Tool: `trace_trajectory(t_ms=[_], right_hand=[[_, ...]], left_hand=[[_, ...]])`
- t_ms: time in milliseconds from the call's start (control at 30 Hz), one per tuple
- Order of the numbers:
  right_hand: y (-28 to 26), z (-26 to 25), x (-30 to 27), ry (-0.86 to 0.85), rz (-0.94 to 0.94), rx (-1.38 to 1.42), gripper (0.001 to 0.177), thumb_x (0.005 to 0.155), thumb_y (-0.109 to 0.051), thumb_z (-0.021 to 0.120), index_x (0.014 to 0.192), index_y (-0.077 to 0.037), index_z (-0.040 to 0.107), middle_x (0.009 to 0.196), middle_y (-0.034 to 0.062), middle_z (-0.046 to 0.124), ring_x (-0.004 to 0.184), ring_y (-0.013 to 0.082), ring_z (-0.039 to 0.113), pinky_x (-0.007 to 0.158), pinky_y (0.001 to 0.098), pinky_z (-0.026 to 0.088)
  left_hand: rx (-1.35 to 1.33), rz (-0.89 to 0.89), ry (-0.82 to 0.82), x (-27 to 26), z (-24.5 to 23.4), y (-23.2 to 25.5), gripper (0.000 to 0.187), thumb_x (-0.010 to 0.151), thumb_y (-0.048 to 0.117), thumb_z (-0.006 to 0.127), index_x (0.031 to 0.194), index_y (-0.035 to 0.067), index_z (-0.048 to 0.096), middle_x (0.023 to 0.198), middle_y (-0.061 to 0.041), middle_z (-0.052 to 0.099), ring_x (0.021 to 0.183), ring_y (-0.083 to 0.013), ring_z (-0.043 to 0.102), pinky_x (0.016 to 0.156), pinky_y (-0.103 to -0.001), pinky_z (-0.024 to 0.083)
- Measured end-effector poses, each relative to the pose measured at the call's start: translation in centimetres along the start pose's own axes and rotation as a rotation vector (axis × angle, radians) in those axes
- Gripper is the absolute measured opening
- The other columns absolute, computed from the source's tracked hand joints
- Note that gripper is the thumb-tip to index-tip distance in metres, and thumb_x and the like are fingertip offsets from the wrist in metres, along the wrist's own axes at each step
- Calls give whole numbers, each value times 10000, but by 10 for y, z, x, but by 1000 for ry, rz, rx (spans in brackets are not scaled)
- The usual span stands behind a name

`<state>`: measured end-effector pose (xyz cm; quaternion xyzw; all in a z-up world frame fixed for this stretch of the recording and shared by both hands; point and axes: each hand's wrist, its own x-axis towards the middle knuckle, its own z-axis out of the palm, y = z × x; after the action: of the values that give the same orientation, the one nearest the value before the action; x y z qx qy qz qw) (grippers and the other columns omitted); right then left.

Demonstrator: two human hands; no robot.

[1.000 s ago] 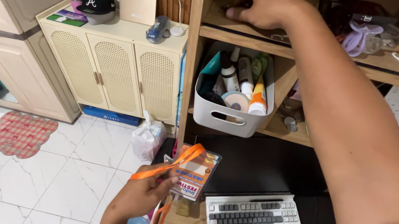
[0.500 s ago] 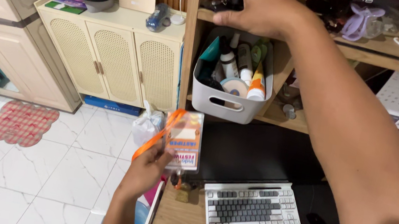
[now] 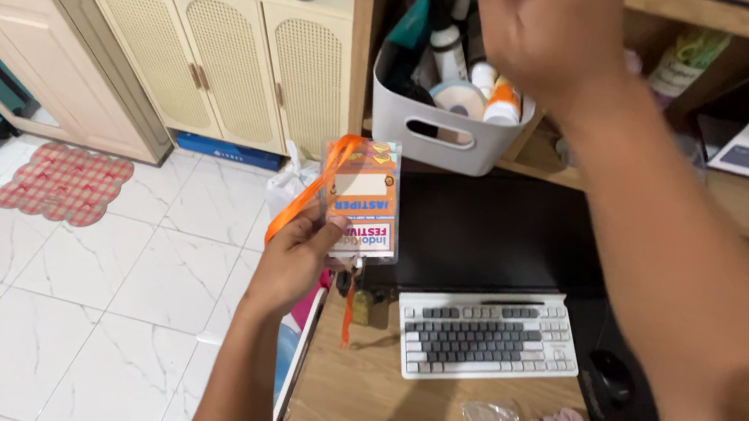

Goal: The person organizes various items on a desk and in a nearby shelving unit, including a keyboard, a tablet, boxes, and small personal accessories.

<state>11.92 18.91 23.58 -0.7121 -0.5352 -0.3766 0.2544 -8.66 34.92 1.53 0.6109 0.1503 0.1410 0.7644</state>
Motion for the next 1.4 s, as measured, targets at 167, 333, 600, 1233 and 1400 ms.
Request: trace_trajectory(t_ms=[167,333,600,1233,1400], right_hand=[[-53,-13,-118,-73,413,1101,302,1097,-107,573,1366,-19,466,1334,67,562,1189,153,618,1043,323,599],[-67,75,-293,-520,963,1097,309,1007,-134,610,1303,-50,580,1115,75,706,976,124,688,878,288,584],[-116,196,-525,-564,1659,1043,304,966,-128,657,1257,-39,651,1080,69,734,910,146,700,779,306,565],[-132,271,-544,-402,1298,612,338,882,-48,668,1221,-45,673,1008,107,778,886,180,756,799,319,599],[-133,251,-551,-491,1323,576,285,908,-56,641,1186,-66,702,984,99,761,845,222,760,762,337,603]], left_hand=[[-8,-136,0,-7,-5,-39,344,1017,248,605,1272,40,704,1004,-65,734,809,-143,629,660,-291,498],[175,-384,-25,-21,-14,-154,325,951,270,609,1236,132,682,1031,-11,740,889,-132,692,699,-342,561],[136,-604,41,-55,-40,-389,293,928,251,708,1039,-5,617,883,-132,717,722,-234,696,617,-437,551],[900,-173,320,-85,-23,-376,451,870,235,700,1307,131,662,1041,-162,696,947,-367,695,840,-467,556],[1111,-306,205,-86,-16,-339,202,923,244,658,1079,207,780,1000,-126,736,940,-369,698,823,-486,559]])
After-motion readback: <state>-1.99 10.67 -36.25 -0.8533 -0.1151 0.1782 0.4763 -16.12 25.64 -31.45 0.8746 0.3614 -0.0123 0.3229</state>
